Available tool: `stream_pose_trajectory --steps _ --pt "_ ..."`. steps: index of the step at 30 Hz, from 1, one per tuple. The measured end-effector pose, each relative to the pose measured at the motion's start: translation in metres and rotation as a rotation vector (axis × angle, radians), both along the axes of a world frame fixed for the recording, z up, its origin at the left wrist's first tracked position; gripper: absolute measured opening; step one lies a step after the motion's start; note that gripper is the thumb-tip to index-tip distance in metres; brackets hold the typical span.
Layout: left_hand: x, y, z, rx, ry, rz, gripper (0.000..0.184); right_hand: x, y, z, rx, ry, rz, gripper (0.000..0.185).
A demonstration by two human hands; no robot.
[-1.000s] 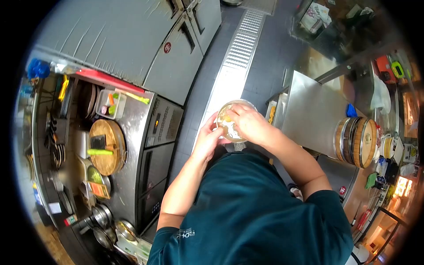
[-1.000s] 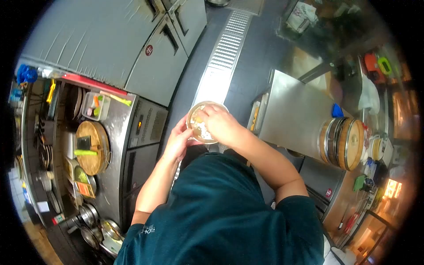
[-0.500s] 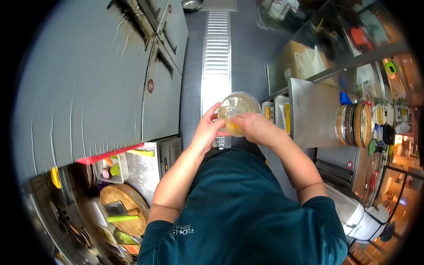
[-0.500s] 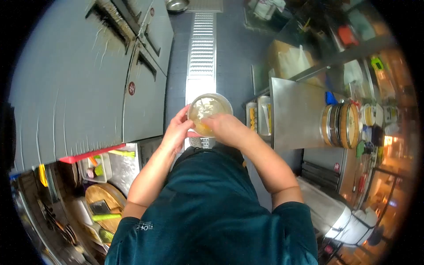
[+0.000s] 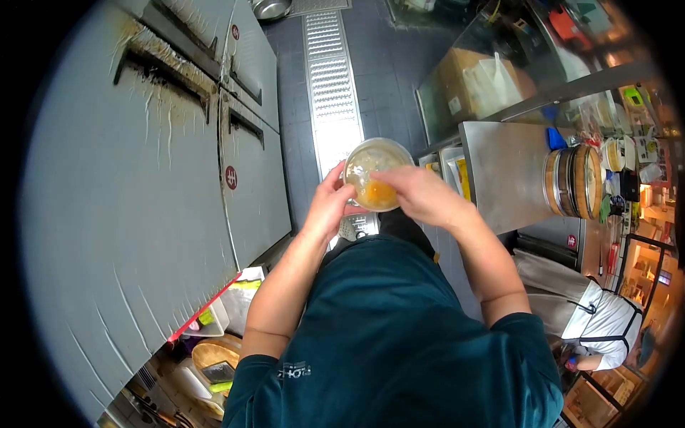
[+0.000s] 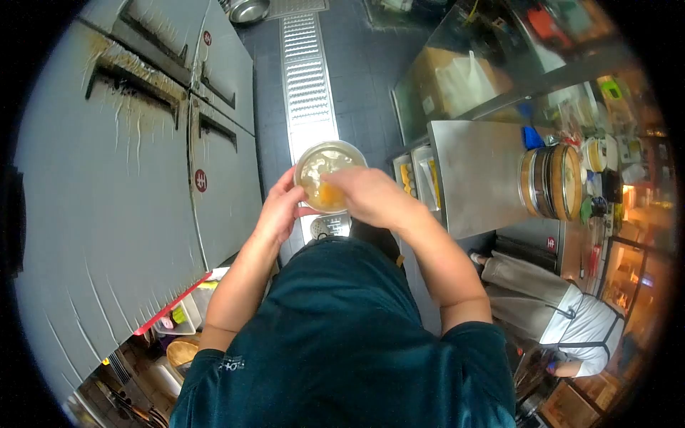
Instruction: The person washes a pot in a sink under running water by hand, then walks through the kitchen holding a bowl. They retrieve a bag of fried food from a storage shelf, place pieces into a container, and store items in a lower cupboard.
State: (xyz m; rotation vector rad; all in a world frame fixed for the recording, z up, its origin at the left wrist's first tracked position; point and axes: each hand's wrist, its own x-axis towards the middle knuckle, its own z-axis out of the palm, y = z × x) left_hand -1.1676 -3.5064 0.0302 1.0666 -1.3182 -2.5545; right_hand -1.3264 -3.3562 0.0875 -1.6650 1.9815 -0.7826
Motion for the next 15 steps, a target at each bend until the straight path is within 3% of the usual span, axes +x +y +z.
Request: stream_pose_trajectory --steps 5,6,9,10,15 --pt "-0.054 -0.009 0.006 -0.036 0.031 0.034 0.068 -0.075 0.007 -0.006 -0.246 -0.04 -0.474 0.031" --pt "-0.066 -0.009 0.006 -0.049 0.027 0.034 0.068 -0.088 0.008 -0.001 -0.147 -0.147 -0.61 0.028" --pt "-0.105 -0.008 0.011 -0.063 0.025 0.042 0.067 -0.13 0.02 -0.043 0.015 -0.334 -0.661 0.03" --pt "-0.117 -0.006 0.01 -0.06 0.029 0.04 0.068 -0.139 0.025 -0.045 0.132 -0.561 -0.682 0.031" --pt "-0.187 0.007 0.006 -0.038 -0.007 -0.057 0.068 -0.173 0.051 -0.06 0.026 -0.88 -0.772 0.019"
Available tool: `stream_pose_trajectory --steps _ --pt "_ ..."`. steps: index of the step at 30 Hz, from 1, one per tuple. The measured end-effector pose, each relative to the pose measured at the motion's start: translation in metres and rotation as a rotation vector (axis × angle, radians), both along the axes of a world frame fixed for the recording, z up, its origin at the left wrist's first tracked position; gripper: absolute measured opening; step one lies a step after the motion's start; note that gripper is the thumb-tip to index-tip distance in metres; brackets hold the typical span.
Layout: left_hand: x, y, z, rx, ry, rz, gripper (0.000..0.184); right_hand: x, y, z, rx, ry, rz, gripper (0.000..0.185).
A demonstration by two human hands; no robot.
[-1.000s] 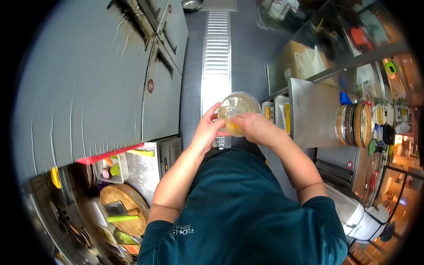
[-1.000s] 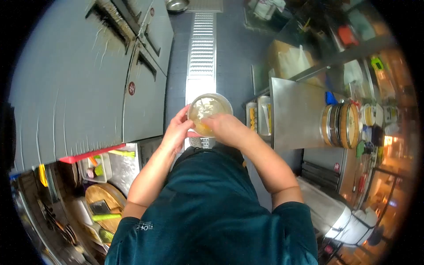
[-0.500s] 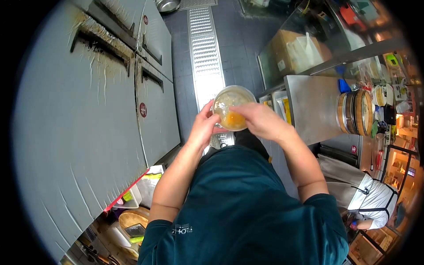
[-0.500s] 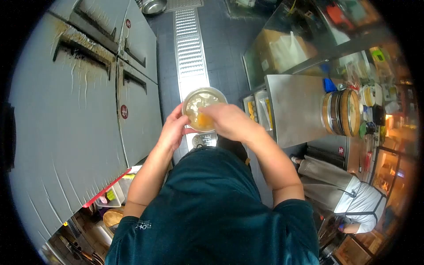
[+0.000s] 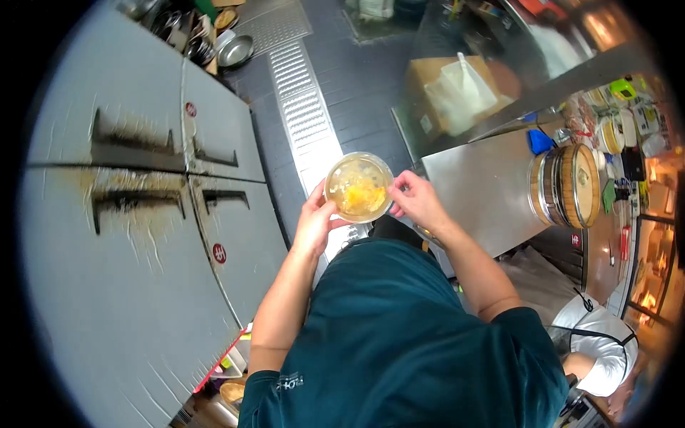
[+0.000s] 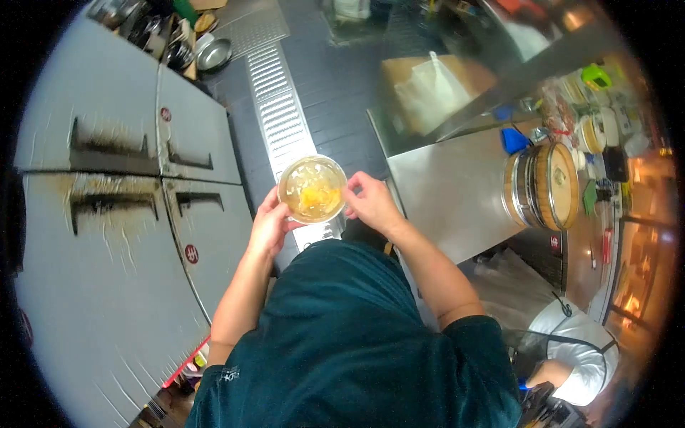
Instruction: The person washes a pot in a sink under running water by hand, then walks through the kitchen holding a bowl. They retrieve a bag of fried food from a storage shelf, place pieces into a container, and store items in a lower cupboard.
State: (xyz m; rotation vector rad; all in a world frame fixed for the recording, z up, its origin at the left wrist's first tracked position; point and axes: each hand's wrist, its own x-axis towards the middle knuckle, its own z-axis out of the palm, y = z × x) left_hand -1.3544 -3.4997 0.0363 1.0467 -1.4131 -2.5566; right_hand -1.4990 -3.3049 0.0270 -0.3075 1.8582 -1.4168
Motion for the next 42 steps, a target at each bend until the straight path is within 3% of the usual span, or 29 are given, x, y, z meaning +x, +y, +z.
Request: stream_pose_trajectory --steps 12,19,25,28,32,36,38,42 --pt "-0.135 0.057 -0.036 0.081 -0.104 -0.44 0.07 -0.051 0.091 -0.047 0.037 0.039 -0.394 0.019" --pt "-0.171 0.069 -0.037 0.111 -0.066 -0.535 0.069 -0.062 0.112 -0.058 -0.01 0.039 -0.524 0.019" --pt "-0.169 0.044 -0.07 -0.07 -0.212 -0.518 0.074 -0.067 0.118 -0.086 0.011 0.053 -0.599 0.019" --pt "-0.135 0.006 -0.117 0.036 -0.269 -0.34 0.075 -0.069 0.126 -0.097 0.058 0.074 -0.651 0.017" --pt "-0.047 -0.064 -0.193 -0.093 -0.547 -0.071 0.068 -0.071 0.136 -0.114 0.09 0.066 -0.759 0.015" --pt "0.08 -0.131 -0.252 -0.274 -0.939 -0.141 0.067 -0.073 0.153 -0.142 0.128 0.05 -0.889 0.014" --pt "0.13 -0.151 -0.259 -0.291 -1.032 -0.174 0.064 -0.075 0.16 -0.15 0.158 0.06 -0.944 0.013" --pt "0.158 -0.187 -0.251 -0.386 -1.033 -0.476 0.06 -0.079 0.171 -0.162 0.229 0.05 -1.009 0.009"
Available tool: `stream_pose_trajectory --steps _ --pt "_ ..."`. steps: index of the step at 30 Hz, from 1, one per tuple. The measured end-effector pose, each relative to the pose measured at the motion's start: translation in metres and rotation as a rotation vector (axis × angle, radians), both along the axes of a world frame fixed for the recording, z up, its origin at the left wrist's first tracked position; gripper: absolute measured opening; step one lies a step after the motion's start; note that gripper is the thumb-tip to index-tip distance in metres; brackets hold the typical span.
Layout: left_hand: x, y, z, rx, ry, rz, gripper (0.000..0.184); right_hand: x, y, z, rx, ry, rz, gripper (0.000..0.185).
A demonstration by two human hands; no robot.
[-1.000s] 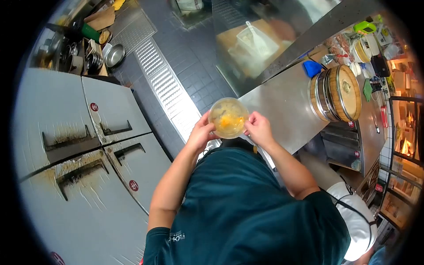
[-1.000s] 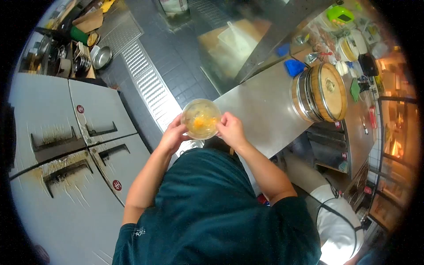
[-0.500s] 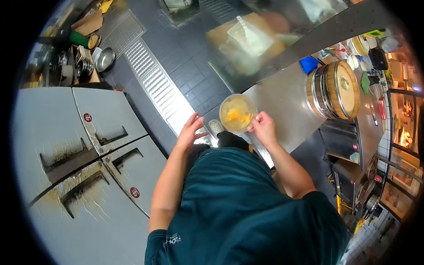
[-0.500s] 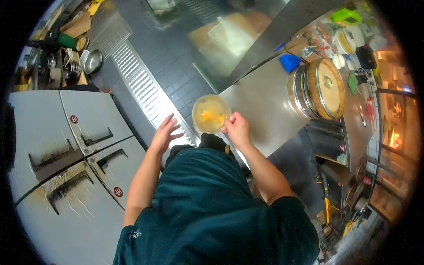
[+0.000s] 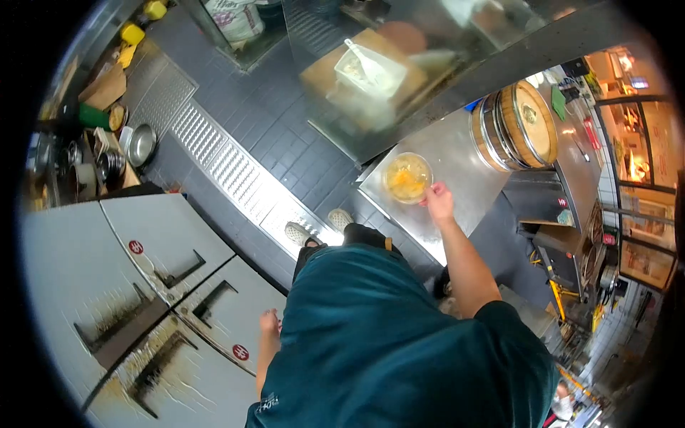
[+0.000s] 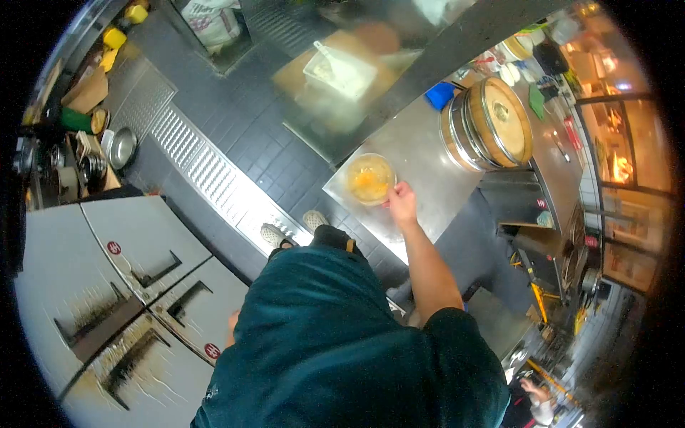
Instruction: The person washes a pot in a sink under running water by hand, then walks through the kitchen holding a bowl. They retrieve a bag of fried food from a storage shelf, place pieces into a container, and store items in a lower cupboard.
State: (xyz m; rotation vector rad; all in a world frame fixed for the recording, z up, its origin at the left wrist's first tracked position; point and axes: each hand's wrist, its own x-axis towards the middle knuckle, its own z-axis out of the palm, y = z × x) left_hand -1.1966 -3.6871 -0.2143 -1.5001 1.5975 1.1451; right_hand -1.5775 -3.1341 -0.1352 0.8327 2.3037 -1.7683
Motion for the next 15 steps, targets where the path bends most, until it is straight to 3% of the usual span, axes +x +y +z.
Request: stream_pose_trajectory --steps 5,6,7,8,9,10,11,12,13,15 --pt "-0.012 -0.061 -0.045 -0.03 0.189 -0.134 0.06 0.0 0.0 -0.002 0.177 -0.085 -0.092 0.015" --pt "-0.033 -0.07 -0.038 -0.025 0.22 -0.184 0.061 0.004 0.011 -0.019 0.268 -0.072 -0.091 0.026" --pt "-0.058 -0.076 -0.022 -0.031 0.2 -0.055 0.063 0.008 0.02 -0.033 0.612 -0.046 -0.047 0.046" --pt "-0.089 -0.079 0.004 -0.043 0.185 0.077 0.064 0.011 0.009 -0.012 0.831 -0.045 -0.088 0.057" --pt "-0.091 -0.101 -0.012 -0.06 0.263 0.044 0.064 0.014 0.011 -0.018 0.992 0.019 -0.148 0.064" --pt "-0.112 -0.108 -0.004 -0.147 0.295 0.017 0.064 0.018 0.0 -0.004 1.058 0.009 -0.114 0.065" --pt "-0.127 -0.126 -0.006 -0.154 0.276 -0.055 0.064 0.024 -0.009 -0.01 1.296 0.195 -0.093 0.063" --pt "-0.133 -0.149 -0.025 -0.242 0.272 -0.216 0.064 0.025 -0.049 0.023 1.277 0.275 -0.054 0.06" --pt "-0.144 -0.162 -0.033 -0.24 0.288 -0.215 0.063 0.025 -0.095 0.057 1.208 0.32 0.013 0.06" --pt "-0.177 -0.18 -0.018 -0.246 0.342 -0.291 0.063 0.024 -0.145 0.071 1.186 0.485 0.255 0.054"
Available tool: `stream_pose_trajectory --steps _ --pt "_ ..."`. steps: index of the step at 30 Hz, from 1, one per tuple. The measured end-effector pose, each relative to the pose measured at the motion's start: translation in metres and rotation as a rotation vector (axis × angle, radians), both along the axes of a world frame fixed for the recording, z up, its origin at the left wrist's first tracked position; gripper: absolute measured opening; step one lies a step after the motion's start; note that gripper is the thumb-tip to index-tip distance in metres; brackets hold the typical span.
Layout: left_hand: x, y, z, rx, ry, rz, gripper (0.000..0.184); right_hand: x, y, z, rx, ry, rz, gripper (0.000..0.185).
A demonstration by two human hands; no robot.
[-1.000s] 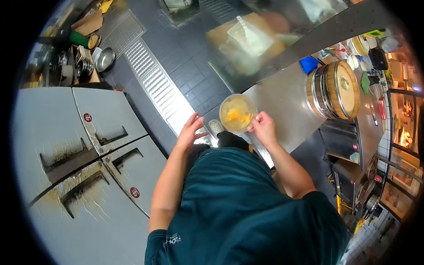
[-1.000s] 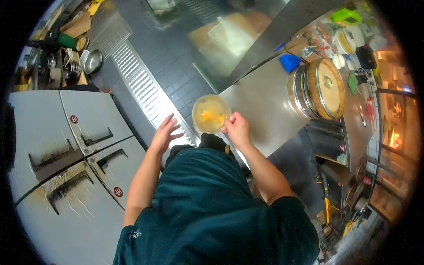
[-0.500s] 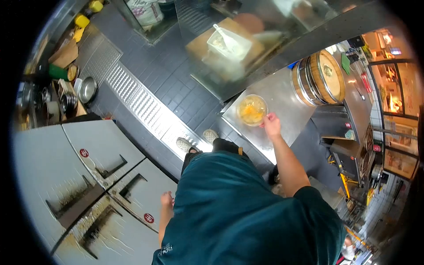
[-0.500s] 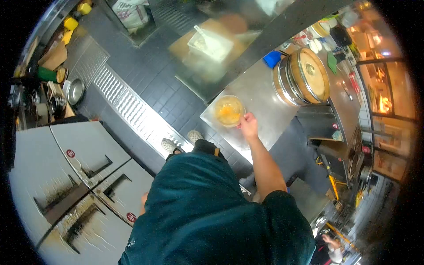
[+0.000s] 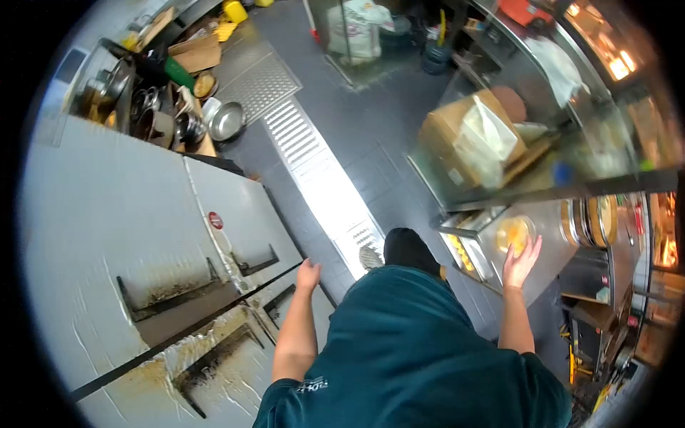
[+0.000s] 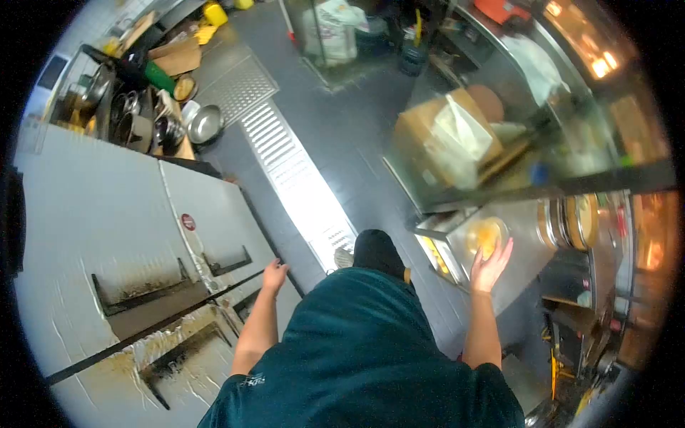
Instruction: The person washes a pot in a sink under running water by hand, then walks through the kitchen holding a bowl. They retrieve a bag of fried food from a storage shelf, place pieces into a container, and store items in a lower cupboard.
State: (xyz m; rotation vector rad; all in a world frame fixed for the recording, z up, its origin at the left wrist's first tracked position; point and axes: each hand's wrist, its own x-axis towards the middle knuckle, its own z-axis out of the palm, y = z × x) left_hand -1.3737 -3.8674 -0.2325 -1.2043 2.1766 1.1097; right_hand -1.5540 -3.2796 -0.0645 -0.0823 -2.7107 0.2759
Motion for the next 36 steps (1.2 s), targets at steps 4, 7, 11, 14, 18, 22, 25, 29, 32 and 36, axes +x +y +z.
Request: stream_pose_trajectory --steps 4,7,11,14,18,22,25,29,32,36 --pt "-0.054 -0.031 0.015 -0.114 0.133 -0.149 0.062 -0.007 -0.077 -0.034 -0.069 -0.07 0.32 0.019" --pt "-0.087 -0.066 0.022 -0.127 0.195 -0.166 0.062 -0.031 -0.143 -0.05 -0.252 -0.288 0.384 0.012" --pt "-0.093 -0.13 -0.02 -0.197 0.193 -0.178 0.061 -0.091 -0.214 -0.063 -0.243 -0.442 0.462 0.021" --pt "-0.083 -0.172 -0.024 -0.203 -0.147 -0.098 0.053 -0.163 -0.273 -0.075 -0.266 -0.52 0.428 0.028" --pt "-0.031 -0.223 -0.038 -0.059 -0.275 -0.016 0.039 -0.327 -0.386 -0.099 -0.144 -0.611 0.495 0.042" --pt "-0.06 -0.26 -0.017 -0.079 -0.205 -0.361 0.038 -0.476 -0.518 -0.047 -0.159 -0.604 0.601 0.046" --pt "-0.111 -0.287 -0.016 0.017 -0.253 -0.11 0.039 -0.566 -0.603 -0.01 -0.171 -0.548 0.663 0.048" --pt "-0.218 -0.359 -0.025 0.103 -0.285 0.155 0.037 -0.659 -0.692 -0.005 -0.17 -0.591 0.691 0.046" --pt "-0.298 -0.439 -0.042 0.104 -0.294 0.067 0.035 -0.708 -0.741 -0.02 -0.092 -0.678 0.68 0.048" --pt "-0.422 -0.605 -0.062 -0.017 -0.287 -0.307 0.034 -0.753 -0.786 -0.058 -0.023 -0.949 0.501 0.051"
